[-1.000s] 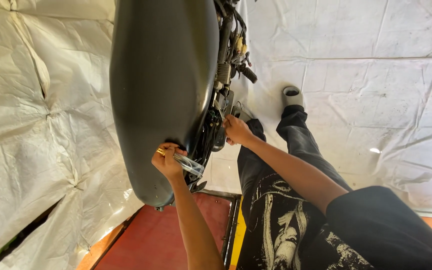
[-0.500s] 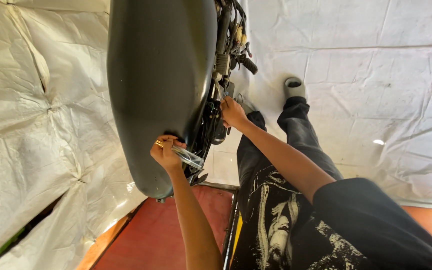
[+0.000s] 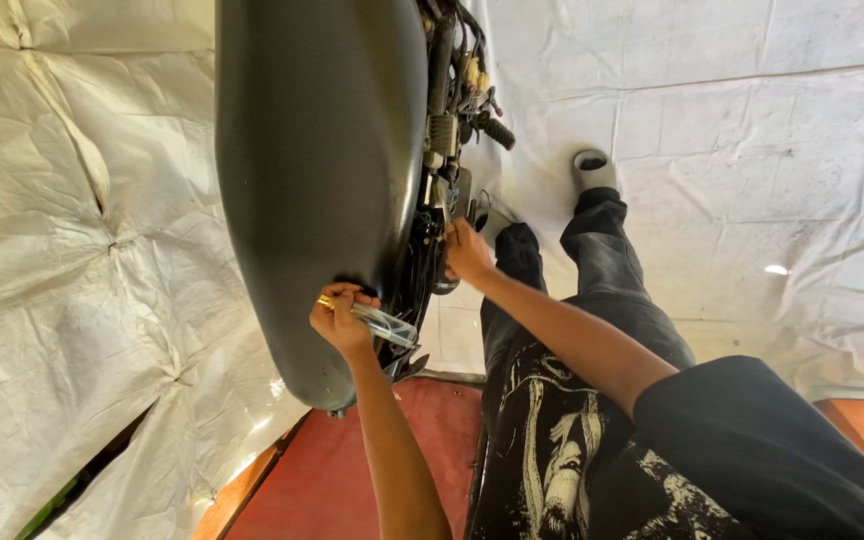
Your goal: The person uses a wrench to tighten bolts on the rear section of a motorcycle, specifically around the seat and frame area. They hold a small bottle in their left hand while working with the wrench in their right hand, moving around the bike to access different fasteners.
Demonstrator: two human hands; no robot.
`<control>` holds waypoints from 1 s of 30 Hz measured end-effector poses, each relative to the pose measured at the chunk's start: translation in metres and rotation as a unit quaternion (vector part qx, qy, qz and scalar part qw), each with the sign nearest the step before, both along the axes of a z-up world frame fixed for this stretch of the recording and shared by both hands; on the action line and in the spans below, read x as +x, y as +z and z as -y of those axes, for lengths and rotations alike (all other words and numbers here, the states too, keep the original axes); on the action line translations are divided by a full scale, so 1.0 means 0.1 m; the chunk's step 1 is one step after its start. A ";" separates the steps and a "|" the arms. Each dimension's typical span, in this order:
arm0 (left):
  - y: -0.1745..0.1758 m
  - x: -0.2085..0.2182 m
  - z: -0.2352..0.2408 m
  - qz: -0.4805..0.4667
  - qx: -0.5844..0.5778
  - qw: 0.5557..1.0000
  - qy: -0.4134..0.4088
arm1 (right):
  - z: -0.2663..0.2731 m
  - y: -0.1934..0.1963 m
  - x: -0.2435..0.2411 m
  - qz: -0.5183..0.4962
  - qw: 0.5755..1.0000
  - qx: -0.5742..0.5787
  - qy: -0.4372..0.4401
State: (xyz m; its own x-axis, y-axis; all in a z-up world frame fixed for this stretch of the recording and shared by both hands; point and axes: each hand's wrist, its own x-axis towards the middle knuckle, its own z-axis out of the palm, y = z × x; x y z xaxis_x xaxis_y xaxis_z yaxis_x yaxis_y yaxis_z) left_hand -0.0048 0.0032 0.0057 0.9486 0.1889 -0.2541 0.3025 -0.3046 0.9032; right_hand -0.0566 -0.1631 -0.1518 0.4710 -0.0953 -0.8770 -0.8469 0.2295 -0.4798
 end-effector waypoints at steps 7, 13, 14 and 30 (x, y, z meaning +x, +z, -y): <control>-0.10 0.02 -0.01 0.010 -0.015 1.000 -0.008 | -0.07 -0.09 -0.04 0.055 0.996 0.032 -0.061; -0.02 0.02 0.01 0.006 -0.005 1.000 -0.009 | 0.05 -0.34 0.16 0.014 0.975 0.108 -0.193; -0.05 0.02 -0.01 0.004 -0.009 1.000 -0.004 | 0.04 -0.34 0.09 0.025 0.989 0.077 -0.125; -0.11 0.00 -0.04 0.042 0.003 0.998 -0.044 | 0.16 -0.34 0.11 0.056 0.979 0.090 -0.175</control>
